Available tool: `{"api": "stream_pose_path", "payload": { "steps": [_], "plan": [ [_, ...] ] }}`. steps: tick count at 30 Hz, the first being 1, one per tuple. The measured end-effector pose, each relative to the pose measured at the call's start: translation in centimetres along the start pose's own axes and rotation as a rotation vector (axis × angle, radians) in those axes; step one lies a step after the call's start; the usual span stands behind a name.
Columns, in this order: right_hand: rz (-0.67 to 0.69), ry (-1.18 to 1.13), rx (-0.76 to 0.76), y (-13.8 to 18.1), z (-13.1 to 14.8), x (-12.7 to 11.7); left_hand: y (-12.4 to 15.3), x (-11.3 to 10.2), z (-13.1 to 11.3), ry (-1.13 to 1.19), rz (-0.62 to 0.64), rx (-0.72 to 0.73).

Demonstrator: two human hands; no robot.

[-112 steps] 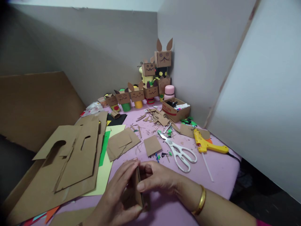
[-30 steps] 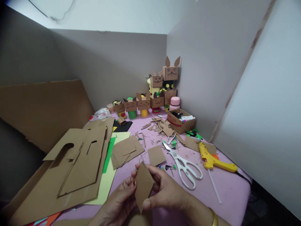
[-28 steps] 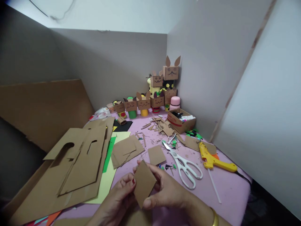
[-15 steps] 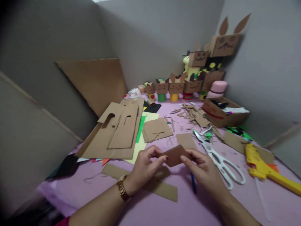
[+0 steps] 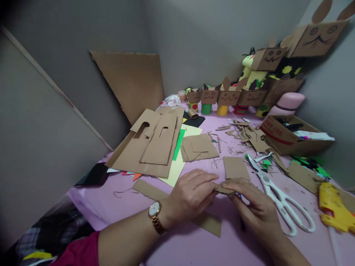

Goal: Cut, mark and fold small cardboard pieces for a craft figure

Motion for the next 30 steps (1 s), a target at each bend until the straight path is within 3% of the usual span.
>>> {"api": "stream_pose_path", "payload": {
  "steps": [9,22,27,30],
  "plan": [
    [0.004,-0.028,-0.025,0.1,-0.5,0.1,0.2,0.4,-0.3,-0.03,0.052,0.119],
    [-0.017,-0.04,-0.008,0.2,-0.4,0.0,0.5,0.9,-0.5,-0.217,0.135,0.085],
    [-0.003,-0.072,0.039,0.0,-0.7,0.2,0.7,1.0,0.0,-0.006,0.056,0.014],
    [0.079,-0.12,0.132,-0.6,-0.3,0.3,0.5,0.9,0.3,0.182,0.031,-0.157]
  ]
}}
Point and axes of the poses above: each hand's wrist, its own y-axis away from the middle knuckle, its own x-axis out of the palm, z = x × y, the point moved 1 cm from there along -y, towards the middle knuckle, and after that the axes turned 14 degrees about y, right-handed, at the moved point
